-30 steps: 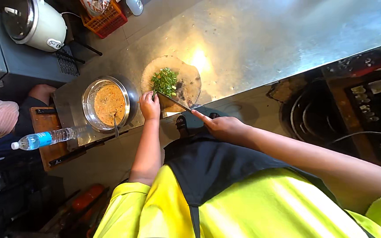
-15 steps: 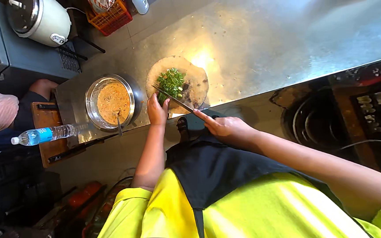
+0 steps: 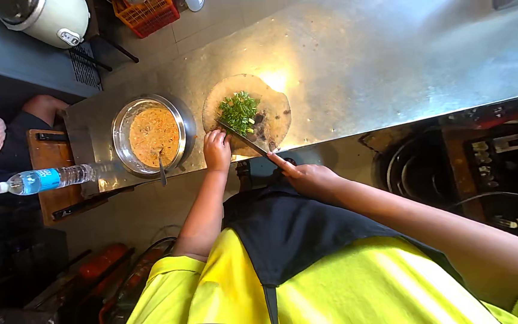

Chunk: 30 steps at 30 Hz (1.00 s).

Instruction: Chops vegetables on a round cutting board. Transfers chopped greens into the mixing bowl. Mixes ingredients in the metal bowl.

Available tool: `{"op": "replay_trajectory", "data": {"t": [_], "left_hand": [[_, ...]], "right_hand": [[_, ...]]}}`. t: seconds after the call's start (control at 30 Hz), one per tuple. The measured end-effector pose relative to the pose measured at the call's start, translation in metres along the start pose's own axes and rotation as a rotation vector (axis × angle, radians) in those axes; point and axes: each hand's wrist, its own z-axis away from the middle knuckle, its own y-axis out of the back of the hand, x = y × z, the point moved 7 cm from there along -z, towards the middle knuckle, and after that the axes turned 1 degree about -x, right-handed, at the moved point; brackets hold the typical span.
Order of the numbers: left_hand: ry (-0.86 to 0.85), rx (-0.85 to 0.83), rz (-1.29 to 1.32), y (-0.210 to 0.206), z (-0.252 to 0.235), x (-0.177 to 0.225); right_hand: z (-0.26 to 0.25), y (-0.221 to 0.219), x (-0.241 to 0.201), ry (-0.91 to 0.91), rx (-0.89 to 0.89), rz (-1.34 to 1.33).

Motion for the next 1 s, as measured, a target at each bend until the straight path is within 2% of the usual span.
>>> {"op": "replay_trajectory", "data": {"t": [0.3,0.43,0.53,0.6,0.73,0.83,1.0], "left_hand": [[-0.009,0.077,-0.004,-0.002,-0.001,-0.003],[0.005,0.079,0.001,-0.003,0.001,-0.003],[0.006,0.073,0.004,-0.004,0.000,-0.004],[0.016,0.084,0.010,-0.005,0.002,-0.003],[0.016,0.097,0.013,-0.006,0.003,-0.001],[0.007,0.088,-0.011,-0.004,0.005,0.000],[-0.003,0.044,-0.031,-0.005,0.011,0.005]], "right_hand": [[-0.054,0.015,-0.029,0.045,0.067,0.000],[-0.029,0.001,-0.010,0.063,0.079,0.009],[0.002,-0.011,0.013,-0.034,-0.049,0.016],[0.008,-0.013,0.014,-0.044,-0.074,0.017],[-0.021,-0.004,-0.001,0.079,0.074,0.000],[-0.037,0.008,-0.009,0.101,0.088,-0.007],[-0.029,0.011,0.001,0.108,0.183,0.004]]}}
